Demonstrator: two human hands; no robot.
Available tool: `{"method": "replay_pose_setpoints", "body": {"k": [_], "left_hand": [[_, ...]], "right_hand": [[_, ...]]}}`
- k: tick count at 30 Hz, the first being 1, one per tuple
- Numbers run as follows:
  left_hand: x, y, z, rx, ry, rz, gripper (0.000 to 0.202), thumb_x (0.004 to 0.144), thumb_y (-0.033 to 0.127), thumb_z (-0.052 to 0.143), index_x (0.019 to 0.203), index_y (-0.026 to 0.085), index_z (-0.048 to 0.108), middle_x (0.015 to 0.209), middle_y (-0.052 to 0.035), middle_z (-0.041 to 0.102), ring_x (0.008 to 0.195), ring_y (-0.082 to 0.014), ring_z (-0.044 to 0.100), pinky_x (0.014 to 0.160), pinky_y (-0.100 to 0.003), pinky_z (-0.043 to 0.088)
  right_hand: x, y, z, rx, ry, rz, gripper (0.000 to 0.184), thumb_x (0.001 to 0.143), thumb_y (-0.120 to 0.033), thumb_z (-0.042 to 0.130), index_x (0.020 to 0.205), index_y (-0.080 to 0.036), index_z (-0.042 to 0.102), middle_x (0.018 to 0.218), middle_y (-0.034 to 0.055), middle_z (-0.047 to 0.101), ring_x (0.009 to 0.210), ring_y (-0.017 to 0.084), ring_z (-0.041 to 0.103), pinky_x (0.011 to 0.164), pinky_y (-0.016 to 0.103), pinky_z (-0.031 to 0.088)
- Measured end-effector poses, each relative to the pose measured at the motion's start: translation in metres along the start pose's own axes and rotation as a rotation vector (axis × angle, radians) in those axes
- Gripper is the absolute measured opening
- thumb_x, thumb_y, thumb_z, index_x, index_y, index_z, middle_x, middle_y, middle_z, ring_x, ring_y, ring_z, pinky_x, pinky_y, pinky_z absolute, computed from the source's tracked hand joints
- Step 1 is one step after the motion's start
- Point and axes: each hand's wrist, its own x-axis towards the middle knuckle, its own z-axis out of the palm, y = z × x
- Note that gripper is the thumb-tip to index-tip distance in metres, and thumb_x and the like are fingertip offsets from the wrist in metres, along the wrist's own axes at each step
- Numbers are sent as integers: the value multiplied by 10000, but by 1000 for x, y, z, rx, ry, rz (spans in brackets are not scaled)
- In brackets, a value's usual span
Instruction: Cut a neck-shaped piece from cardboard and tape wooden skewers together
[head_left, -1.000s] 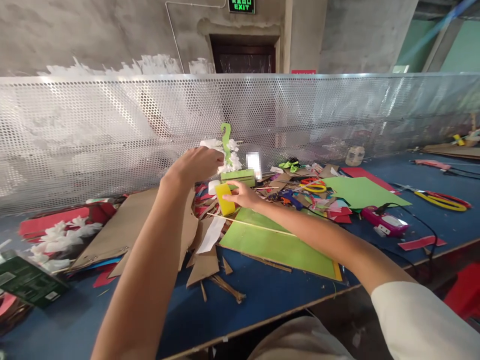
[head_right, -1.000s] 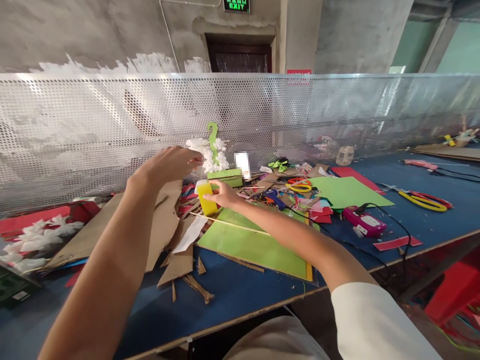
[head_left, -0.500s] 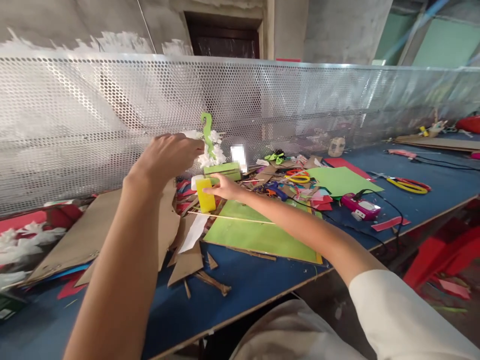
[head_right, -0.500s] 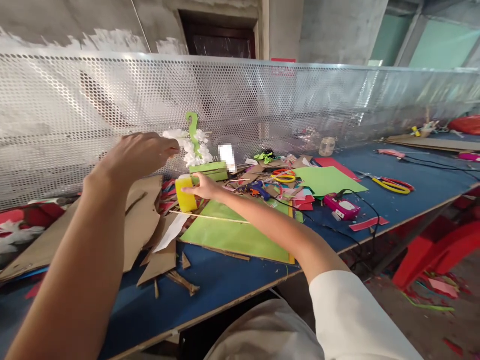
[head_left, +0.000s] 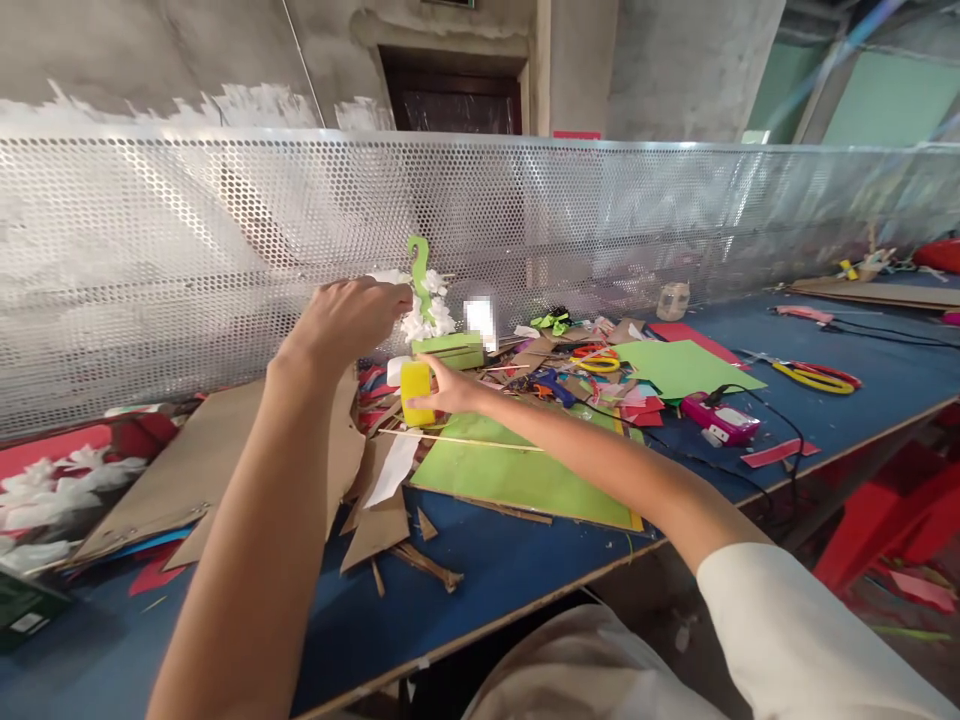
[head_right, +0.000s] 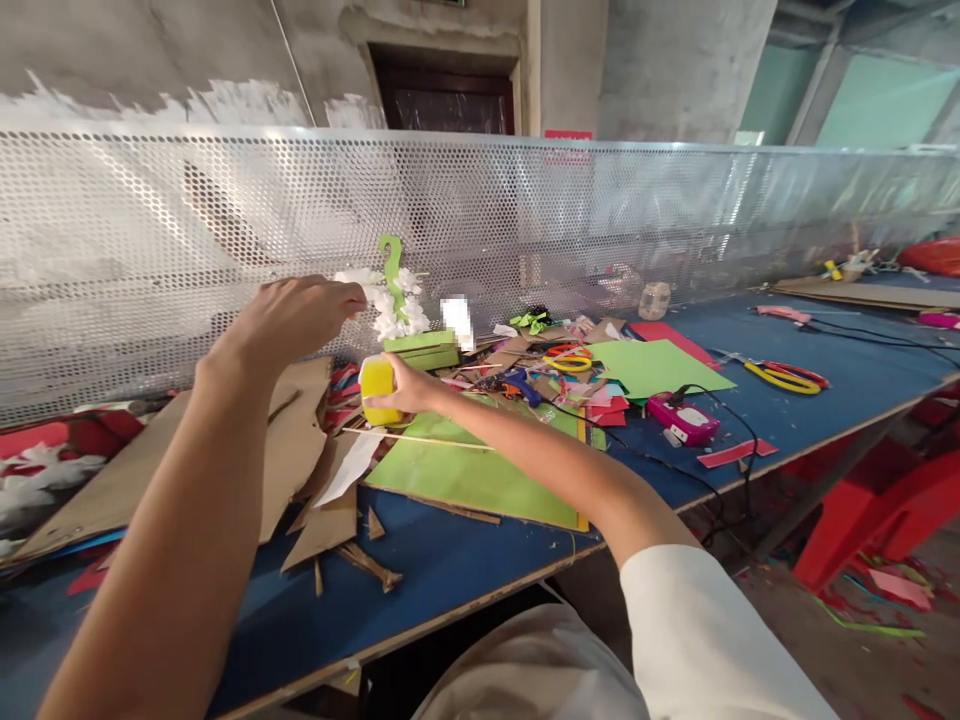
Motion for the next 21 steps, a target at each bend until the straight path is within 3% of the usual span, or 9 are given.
{"method": "replay_pose_setpoints", "body": {"k": [3, 6, 8, 11, 14, 18, 21], "left_hand": [[-3, 2, -4, -6, 10, 28, 373, 1035, 306, 367, 1100, 202, 719, 948, -134, 715, 834, -244, 634, 747, -353, 431], [-5, 6, -7, -2, 9, 78, 350, 1000, 217, 389, 1080, 191, 729, 958, -106, 718, 875, -217, 614, 826, -340, 432], [-6, 6, -8, 25, 20, 73, 362, 992, 214, 380, 1064, 199, 735, 952, -107, 713, 860, -218, 620, 808, -340, 431], [-6, 0, -7, 38, 47, -1, 363, 992, 289, 386, 1052, 222, 738, 912, -110, 708, 793, -231, 630, 740, -350, 432], [-8, -12, -5, -29, 29, -93, 358, 976, 344, 408, 1012, 227, 744, 875, -113, 709, 737, -234, 611, 707, -364, 425], [-12, -20, -6, -151, -51, -144, 315, 954, 368, 446, 901, 243, 730, 909, -93, 729, 730, -228, 590, 702, -374, 399], [-11, -17, -9, -163, -31, -132, 304, 943, 367, 455, 903, 237, 726, 916, -92, 724, 732, -227, 584, 702, -379, 391]], "right_hand": [[18, 2, 16, -36, 104, 8, 773, 857, -354, 824, 1507, -158, 455, 1242, 122, 689, 1067, 250, 693, 952, 366, 578], [30, 6, 14, 60, 127, 104, 738, 886, -330, 784, 1521, -193, 432, 1203, 94, 693, 917, 215, 712, 803, 348, 624], [31, 6, 5, 111, 100, 78, 777, 867, -237, 779, 1548, -215, 405, 1258, 91, 679, 937, 204, 709, 797, 334, 630], [18, 3, -9, 182, -11, -47, 826, 767, -72, 794, 1517, -190, 468, 1328, 114, 664, 1102, 226, 689, 922, 331, 610], [-3, 1, -18, 318, -118, -141, 875, 731, -38, 796, 1520, -217, 464, 1399, 110, 639, 1208, 242, 651, 964, 335, 603], [-22, 3, -26, 410, -189, -60, 1041, 710, -33, 807, 1605, -248, 321, 1250, 87, 713, 1058, 227, 697, 834, 325, 629], [-22, 5, -29, 382, -189, -7, 978, 745, -99, 808, 1596, -244, 348, 1090, 62, 748, 848, 182, 694, 626, 225, 572]]}}
